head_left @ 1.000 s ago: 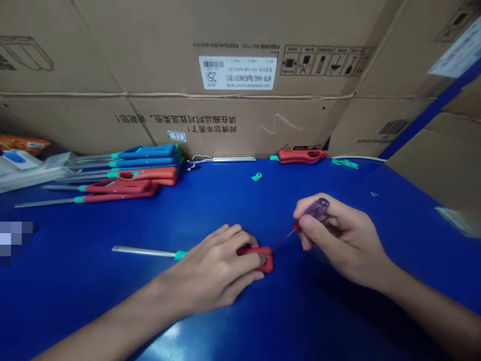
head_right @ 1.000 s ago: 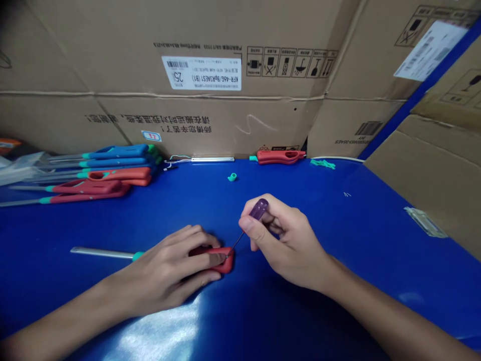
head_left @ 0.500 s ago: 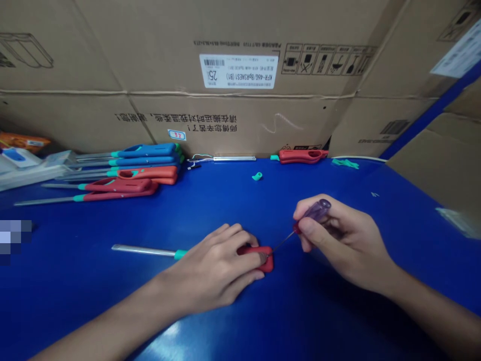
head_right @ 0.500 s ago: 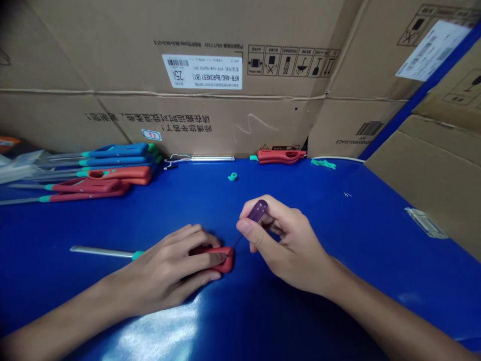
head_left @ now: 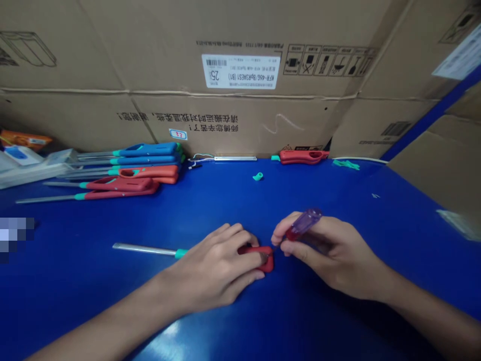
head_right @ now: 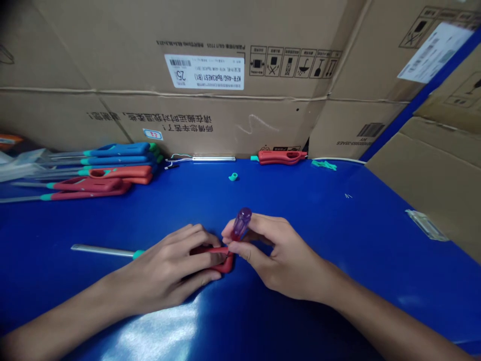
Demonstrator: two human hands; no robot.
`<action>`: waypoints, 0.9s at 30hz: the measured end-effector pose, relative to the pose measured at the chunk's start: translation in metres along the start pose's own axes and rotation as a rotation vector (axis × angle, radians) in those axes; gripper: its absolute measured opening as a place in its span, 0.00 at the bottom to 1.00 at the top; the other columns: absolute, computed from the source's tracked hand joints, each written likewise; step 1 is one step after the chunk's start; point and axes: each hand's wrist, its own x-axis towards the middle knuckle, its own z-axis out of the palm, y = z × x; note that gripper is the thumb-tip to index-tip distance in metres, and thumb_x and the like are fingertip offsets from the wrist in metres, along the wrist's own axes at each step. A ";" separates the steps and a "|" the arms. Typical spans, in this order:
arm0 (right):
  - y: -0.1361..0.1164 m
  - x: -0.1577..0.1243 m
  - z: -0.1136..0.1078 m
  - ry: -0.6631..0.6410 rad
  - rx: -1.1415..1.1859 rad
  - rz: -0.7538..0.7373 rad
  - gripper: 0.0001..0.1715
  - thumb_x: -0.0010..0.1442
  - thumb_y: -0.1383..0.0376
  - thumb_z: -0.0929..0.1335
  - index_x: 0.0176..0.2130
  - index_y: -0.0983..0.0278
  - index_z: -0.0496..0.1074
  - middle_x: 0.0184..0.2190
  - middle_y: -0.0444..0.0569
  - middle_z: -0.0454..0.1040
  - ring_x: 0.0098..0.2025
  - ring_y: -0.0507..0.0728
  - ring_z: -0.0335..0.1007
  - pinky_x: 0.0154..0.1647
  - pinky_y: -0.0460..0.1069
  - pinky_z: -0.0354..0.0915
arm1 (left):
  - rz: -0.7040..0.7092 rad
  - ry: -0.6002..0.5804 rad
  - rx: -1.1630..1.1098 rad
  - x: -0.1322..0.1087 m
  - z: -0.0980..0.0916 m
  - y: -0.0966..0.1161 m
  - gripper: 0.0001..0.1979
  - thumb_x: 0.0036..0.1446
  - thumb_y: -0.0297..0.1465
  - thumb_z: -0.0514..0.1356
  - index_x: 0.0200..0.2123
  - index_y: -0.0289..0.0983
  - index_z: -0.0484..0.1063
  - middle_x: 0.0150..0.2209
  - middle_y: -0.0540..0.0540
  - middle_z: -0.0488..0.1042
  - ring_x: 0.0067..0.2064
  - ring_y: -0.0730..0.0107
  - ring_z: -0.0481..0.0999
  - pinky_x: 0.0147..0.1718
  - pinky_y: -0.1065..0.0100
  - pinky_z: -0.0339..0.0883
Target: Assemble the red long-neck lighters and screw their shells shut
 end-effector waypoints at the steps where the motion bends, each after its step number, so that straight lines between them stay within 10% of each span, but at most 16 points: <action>1: 0.000 0.000 0.002 -0.002 -0.009 -0.002 0.04 0.64 0.69 0.68 0.39 0.61 0.74 0.35 0.43 0.78 0.36 0.50 0.76 0.40 0.43 0.71 | 0.001 0.003 0.001 0.000 0.000 0.000 0.11 0.68 0.33 0.55 0.45 0.38 0.77 0.42 0.41 0.75 0.44 0.60 0.73 0.47 0.51 0.72; 27: 0.019 -0.003 0.021 0.005 -0.002 -0.051 0.09 0.64 0.64 0.70 0.31 0.62 0.70 0.29 0.44 0.75 0.32 0.52 0.72 0.35 0.47 0.68 | 0.033 0.041 0.049 -0.001 0.001 0.000 0.10 0.67 0.32 0.55 0.42 0.38 0.77 0.41 0.42 0.74 0.41 0.64 0.72 0.42 0.60 0.72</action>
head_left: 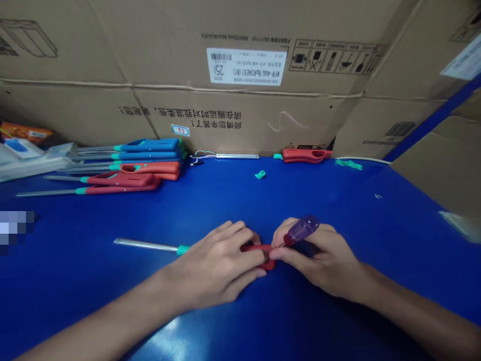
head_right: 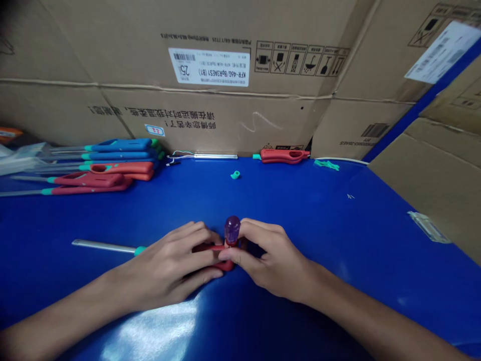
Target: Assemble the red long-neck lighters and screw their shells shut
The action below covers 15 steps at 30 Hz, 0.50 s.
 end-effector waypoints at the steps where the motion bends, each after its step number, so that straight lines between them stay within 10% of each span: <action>1: 0.000 0.000 0.000 0.000 0.004 -0.002 0.10 0.64 0.64 0.70 0.31 0.62 0.70 0.29 0.45 0.75 0.32 0.52 0.72 0.35 0.47 0.69 | 0.000 0.001 0.006 0.000 0.000 0.000 0.10 0.67 0.32 0.55 0.42 0.38 0.77 0.41 0.42 0.74 0.41 0.64 0.72 0.42 0.60 0.72; 15: -0.001 0.003 0.003 0.038 -0.031 -0.038 0.09 0.62 0.66 0.71 0.31 0.62 0.69 0.27 0.43 0.72 0.29 0.52 0.69 0.32 0.47 0.67 | 0.007 -0.001 -0.017 0.002 0.000 -0.001 0.10 0.67 0.31 0.55 0.43 0.38 0.77 0.40 0.42 0.74 0.41 0.63 0.72 0.40 0.60 0.71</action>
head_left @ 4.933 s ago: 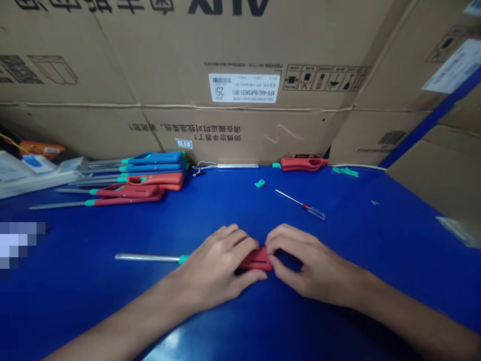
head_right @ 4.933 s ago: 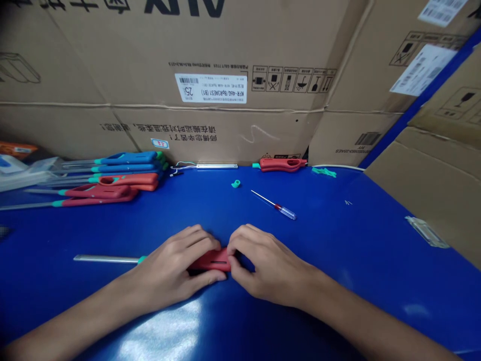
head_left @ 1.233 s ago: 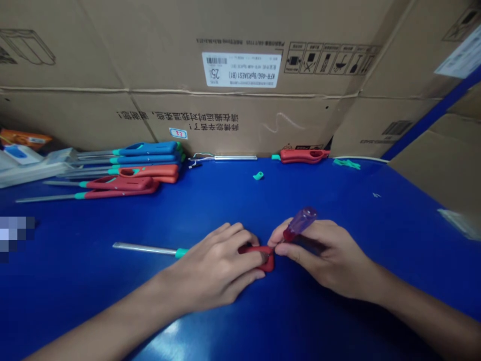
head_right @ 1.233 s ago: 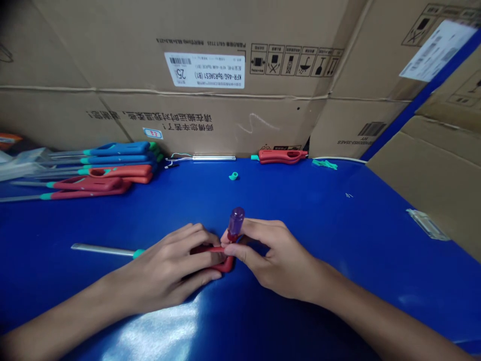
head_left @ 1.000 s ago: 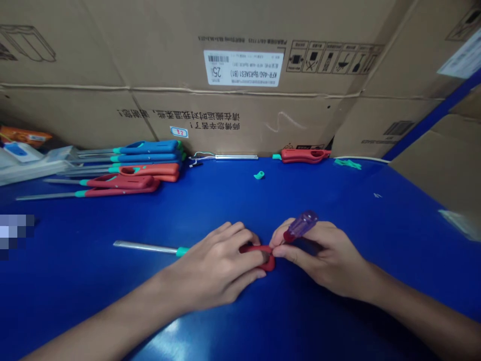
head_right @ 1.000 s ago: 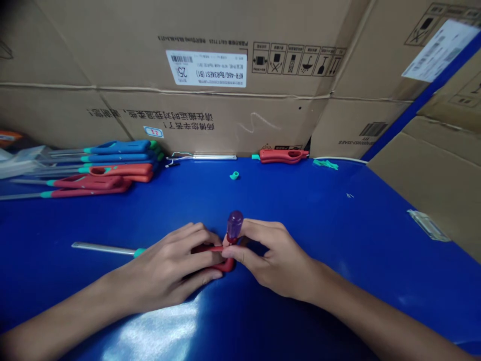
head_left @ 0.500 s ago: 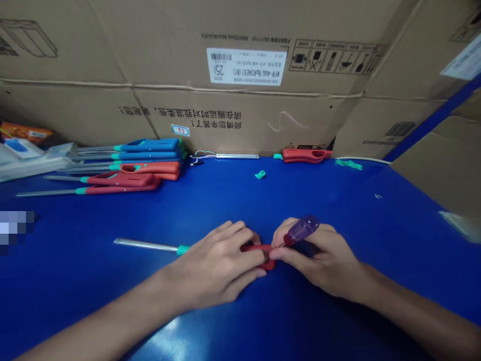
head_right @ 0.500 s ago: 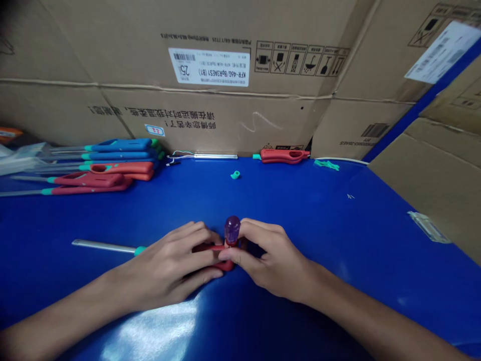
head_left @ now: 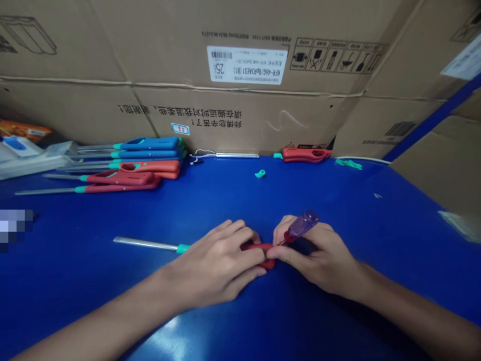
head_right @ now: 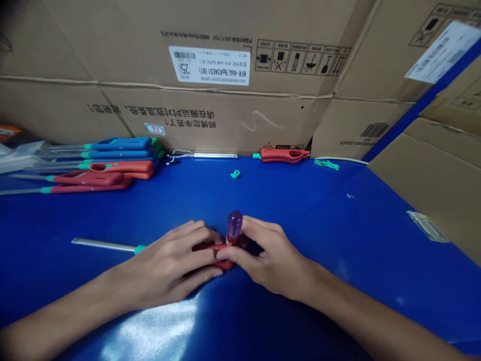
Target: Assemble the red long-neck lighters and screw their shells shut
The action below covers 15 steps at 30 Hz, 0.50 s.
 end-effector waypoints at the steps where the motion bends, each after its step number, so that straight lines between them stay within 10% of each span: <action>1: 0.000 0.001 0.000 0.007 -0.002 -0.009 0.09 0.62 0.67 0.71 0.31 0.62 0.69 0.27 0.43 0.72 0.29 0.51 0.70 0.32 0.46 0.67 | 0.000 0.003 0.001 0.000 0.000 0.000 0.10 0.67 0.31 0.55 0.43 0.38 0.77 0.39 0.42 0.74 0.40 0.63 0.72 0.40 0.61 0.71; 15: -0.003 0.005 0.000 0.084 -0.115 -0.049 0.11 0.58 0.67 0.75 0.26 0.64 0.73 0.24 0.41 0.74 0.26 0.49 0.71 0.29 0.41 0.68 | 0.014 -0.010 0.029 0.000 -0.001 0.001 0.14 0.69 0.33 0.53 0.43 0.37 0.78 0.38 0.40 0.74 0.40 0.63 0.72 0.40 0.60 0.72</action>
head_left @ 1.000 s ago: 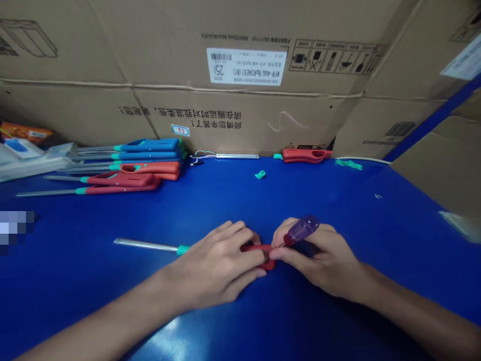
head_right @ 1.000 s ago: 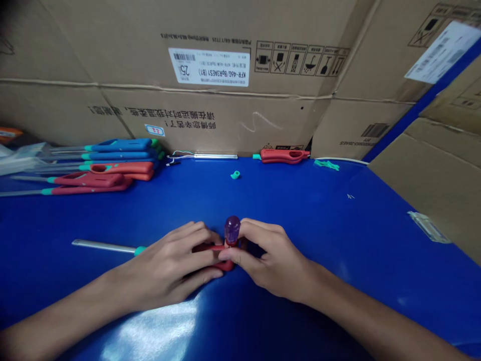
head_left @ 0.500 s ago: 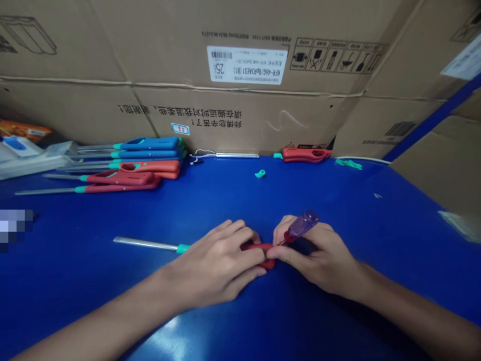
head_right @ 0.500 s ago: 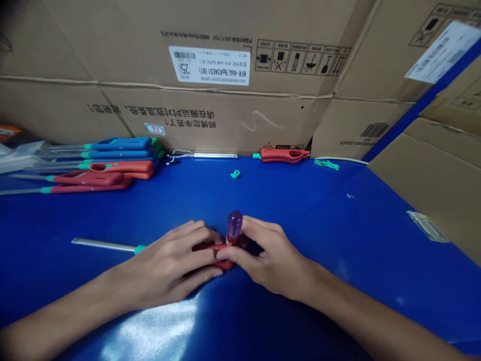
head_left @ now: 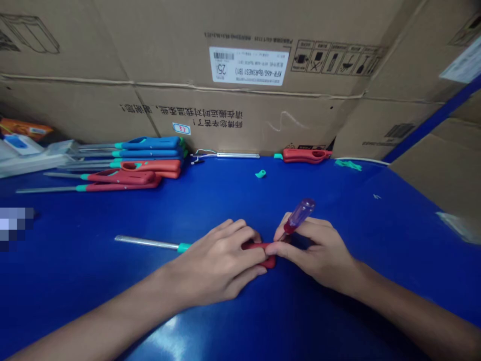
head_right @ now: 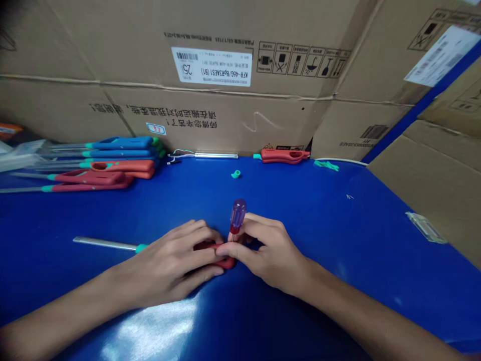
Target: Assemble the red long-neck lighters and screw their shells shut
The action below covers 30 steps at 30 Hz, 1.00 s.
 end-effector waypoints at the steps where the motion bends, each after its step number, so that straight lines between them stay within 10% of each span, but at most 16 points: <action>1: 0.001 0.000 0.000 -0.001 0.000 0.002 0.11 0.58 0.67 0.75 0.26 0.64 0.73 0.23 0.41 0.74 0.25 0.48 0.71 0.29 0.41 0.67 | 0.001 -0.006 0.002 0.000 0.000 0.000 0.14 0.69 0.33 0.53 0.43 0.37 0.78 0.39 0.40 0.74 0.40 0.63 0.73 0.40 0.59 0.72; 22: 0.014 -0.004 0.003 -0.067 0.039 -0.052 0.13 0.62 0.67 0.72 0.25 0.65 0.73 0.22 0.43 0.74 0.26 0.48 0.69 0.32 0.43 0.65 | -0.038 -0.045 -0.043 0.000 -0.001 0.000 0.13 0.68 0.32 0.53 0.43 0.37 0.78 0.40 0.40 0.74 0.41 0.61 0.72 0.40 0.58 0.71; 30: 0.016 -0.003 0.007 -0.026 -0.020 -0.119 0.22 0.64 0.68 0.69 0.20 0.64 0.64 0.18 0.38 0.61 0.19 0.46 0.54 0.20 0.44 0.52 | -0.092 -0.023 -0.052 -0.002 0.002 0.002 0.08 0.65 0.32 0.57 0.39 0.34 0.73 0.38 0.41 0.74 0.39 0.60 0.72 0.41 0.57 0.70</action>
